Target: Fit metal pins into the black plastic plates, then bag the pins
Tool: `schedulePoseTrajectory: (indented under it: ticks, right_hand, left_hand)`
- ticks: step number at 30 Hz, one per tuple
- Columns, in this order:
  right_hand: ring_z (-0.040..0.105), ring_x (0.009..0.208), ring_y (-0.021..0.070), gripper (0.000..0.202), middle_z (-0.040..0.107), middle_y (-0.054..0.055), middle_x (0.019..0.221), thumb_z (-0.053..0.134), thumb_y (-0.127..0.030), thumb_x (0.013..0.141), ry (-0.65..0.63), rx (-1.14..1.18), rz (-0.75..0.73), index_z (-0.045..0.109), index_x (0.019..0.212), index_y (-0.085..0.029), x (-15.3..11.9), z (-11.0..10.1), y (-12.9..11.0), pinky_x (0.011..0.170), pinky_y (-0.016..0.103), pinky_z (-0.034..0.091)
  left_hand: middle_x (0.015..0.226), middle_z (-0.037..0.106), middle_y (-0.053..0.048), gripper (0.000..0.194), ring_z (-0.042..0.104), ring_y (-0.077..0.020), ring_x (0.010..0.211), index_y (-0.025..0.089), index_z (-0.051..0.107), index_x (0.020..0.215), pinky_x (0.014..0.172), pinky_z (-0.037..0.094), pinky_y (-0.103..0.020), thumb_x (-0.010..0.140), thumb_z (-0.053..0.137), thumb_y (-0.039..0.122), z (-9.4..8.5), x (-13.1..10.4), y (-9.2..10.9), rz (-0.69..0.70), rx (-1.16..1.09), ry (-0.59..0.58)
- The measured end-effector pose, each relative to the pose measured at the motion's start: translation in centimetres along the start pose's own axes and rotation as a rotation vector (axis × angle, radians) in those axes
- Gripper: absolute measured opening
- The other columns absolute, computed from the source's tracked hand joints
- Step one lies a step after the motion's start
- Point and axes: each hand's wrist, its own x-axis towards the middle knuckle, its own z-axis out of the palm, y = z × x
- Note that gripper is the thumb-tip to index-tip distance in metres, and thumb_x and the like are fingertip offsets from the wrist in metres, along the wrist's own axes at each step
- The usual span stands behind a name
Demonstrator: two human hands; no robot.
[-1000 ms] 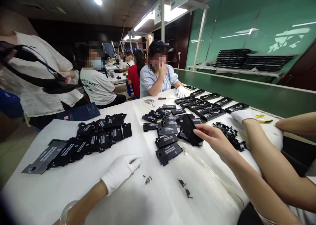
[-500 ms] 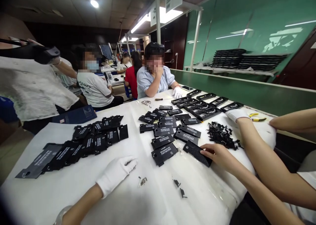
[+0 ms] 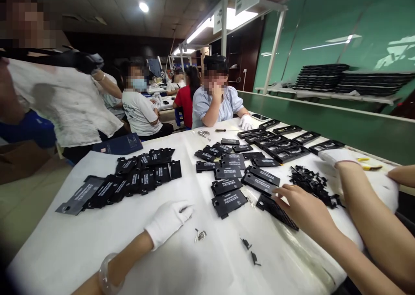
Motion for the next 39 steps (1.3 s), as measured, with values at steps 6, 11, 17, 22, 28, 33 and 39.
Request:
schedulePoseTrajectory:
  ticks: [6, 11, 17, 22, 28, 33, 39]
  right_hand:
    - [0.062, 0.084, 0.0195, 0.03, 0.067, 0.005, 0.096, 0.042, -0.036, 0.091, -0.039, 0.174, -0.315, 0.069, 0.097, -0.025, 5.9, -2.8, -11.7, 0.058, 0.024, 0.043]
    - [0.062, 0.087, 0.0176, 0.018, 0.066, 0.005, 0.096, 0.05, -0.022, 0.088, -0.184, 0.161, -0.504, 0.068, 0.087, -0.021, 13.2, 0.1, -22.4, 0.07, 0.024, 0.044]
    - [0.058, 0.098, 0.0185, 0.023, 0.059, 0.009, 0.112, 0.052, -0.028, 0.092, -0.147, 0.065, -0.489, 0.059, 0.107, -0.013, 20.9, 5.1, -29.7, 0.084, 0.038, 0.049]
    - [0.058, 0.096, 0.0178, 0.019, 0.061, 0.006, 0.101, 0.054, -0.029, 0.091, -0.104, 0.019, -0.49, 0.061, 0.096, -0.012, 22.2, 6.6, -29.8, 0.085, 0.038, 0.047]
    - [0.058, 0.088, 0.0199, 0.012, 0.064, 0.009, 0.091, 0.053, -0.017, 0.089, 0.057, 0.06, -0.524, 0.064, 0.088, -0.012, 20.1, 4.1, -25.1, 0.075, 0.031, 0.04]
    - [0.055, 0.08, 0.0191, 0.022, 0.063, 0.007, 0.087, 0.043, -0.022, 0.095, 0.296, 0.189, -0.75, 0.063, 0.088, -0.017, 14.8, 0.9, -22.5, 0.072, 0.032, 0.035]
    - [0.056, 0.076, 0.017, 0.015, 0.063, 0.006, 0.087, 0.043, -0.017, 0.095, 0.523, 0.496, -0.973, 0.058, 0.095, -0.018, 9.7, -1.0, -22.7, 0.068, 0.029, 0.038]
  left_hand:
    - [0.069, 0.063, -0.001, 0.033, 0.051, -0.0135, 0.062, 0.02, 0.063, 0.07, 0.059, 0.026, -0.027, 0.087, 0.041, 0.039, 0.2, -0.2, -0.1, 0.0, 0.048, 0.034]
    - [0.07, 0.066, -0.003, 0.038, 0.053, -0.0128, 0.058, 0.02, 0.067, 0.075, 0.055, 0.03, -0.025, 0.087, 0.039, 0.044, 0.4, -0.2, -0.3, -0.03, 0.03, 0.006]
    - [0.077, 0.07, -0.008, 0.04, 0.063, -0.0224, 0.071, 0.022, 0.07, 0.079, 0.058, 0.034, -0.031, 0.087, 0.038, 0.045, 0.5, -0.2, -0.3, -0.039, 0.166, 0.04]
    - [0.079, 0.07, -0.006, 0.037, 0.064, -0.0236, 0.072, 0.025, 0.07, 0.077, 0.059, 0.035, -0.031, 0.086, 0.04, 0.044, 1.0, 0.1, -0.6, -0.044, 0.158, 0.04]
    - [0.07, 0.067, -0.004, 0.03, 0.06, -0.0183, 0.066, 0.022, 0.063, 0.067, 0.057, 0.032, -0.027, 0.084, 0.044, 0.037, 1.0, -0.1, -0.5, -0.187, 0.002, 0.242]
    - [0.079, 0.063, -0.003, 0.029, 0.057, -0.0165, 0.073, 0.021, 0.056, 0.089, 0.068, 0.041, -0.027, 0.076, 0.059, 0.046, 0.0, -0.1, -0.2, -0.365, -0.297, 0.667]
    - [0.084, 0.068, -0.006, 0.013, 0.063, -0.0191, 0.079, 0.021, 0.064, 0.081, 0.073, 0.049, -0.028, 0.076, 0.062, 0.032, -0.9, 1.9, 0.5, -0.055, -0.617, 0.474]
